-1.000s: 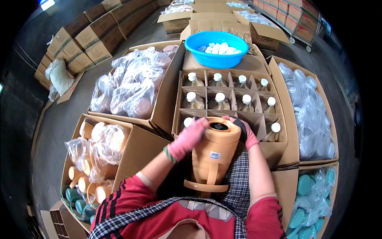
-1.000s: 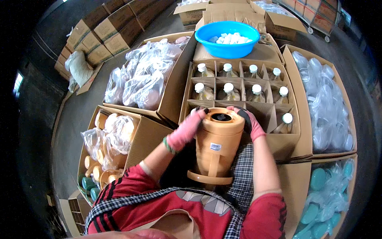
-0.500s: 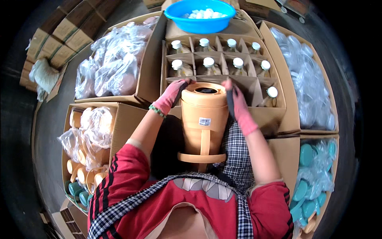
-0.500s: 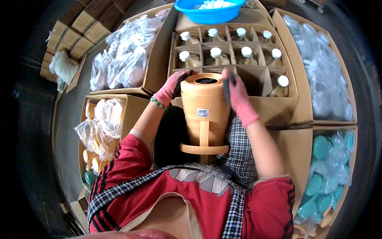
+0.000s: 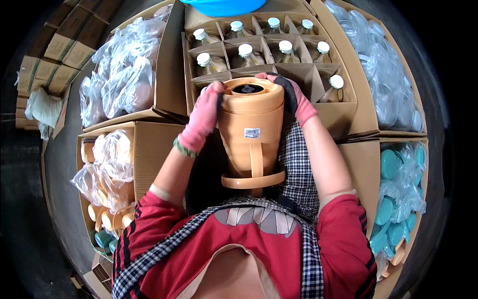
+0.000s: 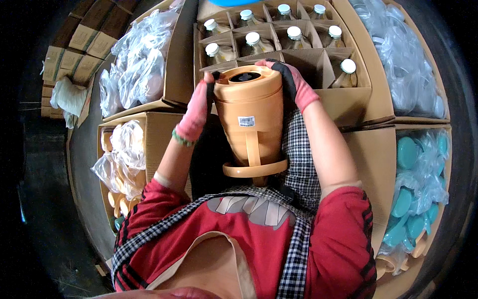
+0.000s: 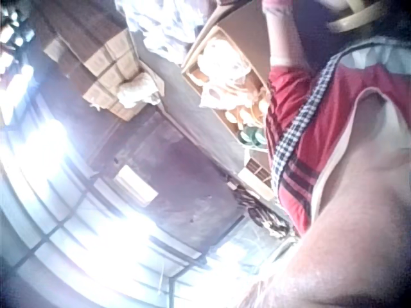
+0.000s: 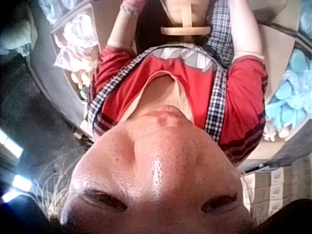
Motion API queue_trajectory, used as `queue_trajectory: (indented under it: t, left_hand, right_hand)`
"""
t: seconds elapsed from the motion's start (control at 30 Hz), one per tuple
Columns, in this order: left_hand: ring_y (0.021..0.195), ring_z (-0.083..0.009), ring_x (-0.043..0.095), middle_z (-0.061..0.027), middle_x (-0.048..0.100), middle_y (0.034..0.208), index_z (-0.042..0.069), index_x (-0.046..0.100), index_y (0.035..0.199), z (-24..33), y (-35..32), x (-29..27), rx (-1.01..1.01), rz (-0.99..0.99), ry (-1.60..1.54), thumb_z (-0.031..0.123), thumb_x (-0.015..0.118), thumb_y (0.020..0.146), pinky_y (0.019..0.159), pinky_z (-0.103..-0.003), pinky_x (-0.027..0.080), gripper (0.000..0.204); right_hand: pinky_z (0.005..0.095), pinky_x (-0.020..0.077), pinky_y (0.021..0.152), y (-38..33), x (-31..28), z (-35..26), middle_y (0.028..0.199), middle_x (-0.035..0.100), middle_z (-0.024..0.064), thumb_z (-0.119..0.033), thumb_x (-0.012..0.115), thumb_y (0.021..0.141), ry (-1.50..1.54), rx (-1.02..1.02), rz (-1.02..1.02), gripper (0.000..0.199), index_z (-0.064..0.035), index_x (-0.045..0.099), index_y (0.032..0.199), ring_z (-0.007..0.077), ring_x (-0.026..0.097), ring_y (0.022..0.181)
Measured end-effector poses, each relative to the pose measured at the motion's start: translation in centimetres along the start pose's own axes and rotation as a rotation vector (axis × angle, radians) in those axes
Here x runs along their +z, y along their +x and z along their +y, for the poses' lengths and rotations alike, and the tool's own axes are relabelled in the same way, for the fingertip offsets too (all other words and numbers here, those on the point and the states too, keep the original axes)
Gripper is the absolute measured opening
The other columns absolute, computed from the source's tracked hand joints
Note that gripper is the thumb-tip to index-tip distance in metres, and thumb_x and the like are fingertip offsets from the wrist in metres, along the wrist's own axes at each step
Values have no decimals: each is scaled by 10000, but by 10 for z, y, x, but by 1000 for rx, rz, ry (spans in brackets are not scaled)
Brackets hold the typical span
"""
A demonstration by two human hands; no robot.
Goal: The person sits on the floor and packs kitchenware into cardboard boxes. They remove a teal kettle from a plastic bag, inspect it, and place it into a box. They then arrange small bottles in a divided box. Finally, they pack a beige kettle and a pink kettle into boxes.
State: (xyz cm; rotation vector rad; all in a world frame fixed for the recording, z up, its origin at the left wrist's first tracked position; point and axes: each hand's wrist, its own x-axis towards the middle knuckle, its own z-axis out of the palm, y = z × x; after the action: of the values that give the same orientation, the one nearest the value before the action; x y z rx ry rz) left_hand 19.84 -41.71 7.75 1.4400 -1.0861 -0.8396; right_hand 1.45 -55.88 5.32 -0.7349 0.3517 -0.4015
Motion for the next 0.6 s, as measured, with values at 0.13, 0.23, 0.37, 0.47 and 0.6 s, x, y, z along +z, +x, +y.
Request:
queue_trajectory:
  t: [0.13,0.23,0.37,0.47,0.6]
  left_hand:
    - [932,-332,495,-246,474,1038,-17,413,1127,28,-21,19,65,160,606,411,435,836,811,-355,389,519]
    - [925,-144,533,-127,567,989,-16,489,1086,-23,14,-30,-296,-148,-559,305,380,890,814,-272,419,391]
    - [871,-150,542,-106,562,1002,-28,487,1109,-9,29,-29,-297,-129,-365,292,400,893,794,-254,418,396]
    - [844,-125,557,-107,559,1000,-41,482,1112,12,14,6,13,16,125,326,433,877,728,-242,447,439]
    - [888,-198,568,-177,551,1039,-59,458,1113,-45,32,-37,-359,-228,-678,278,376,902,797,-284,454,406]
  right_hand:
    - [253,421,823,8,-19,5,1015,554,86,-255,395,886,17,-35,-103,351,16,464,1099,137,534,913]
    - [278,390,839,-8,34,28,985,555,90,-387,421,861,-755,-322,439,430,-19,481,1074,165,531,910]
    - [271,380,796,0,7,11,958,523,81,-571,464,774,-602,-310,532,592,-42,506,1036,167,494,871]
    - [275,386,783,9,-7,3,901,555,69,-558,479,772,-389,-196,525,598,-26,516,1041,173,505,874]
    - [274,343,886,-27,73,19,990,563,88,-507,461,803,-1043,-304,635,557,-9,534,1042,187,473,1001]
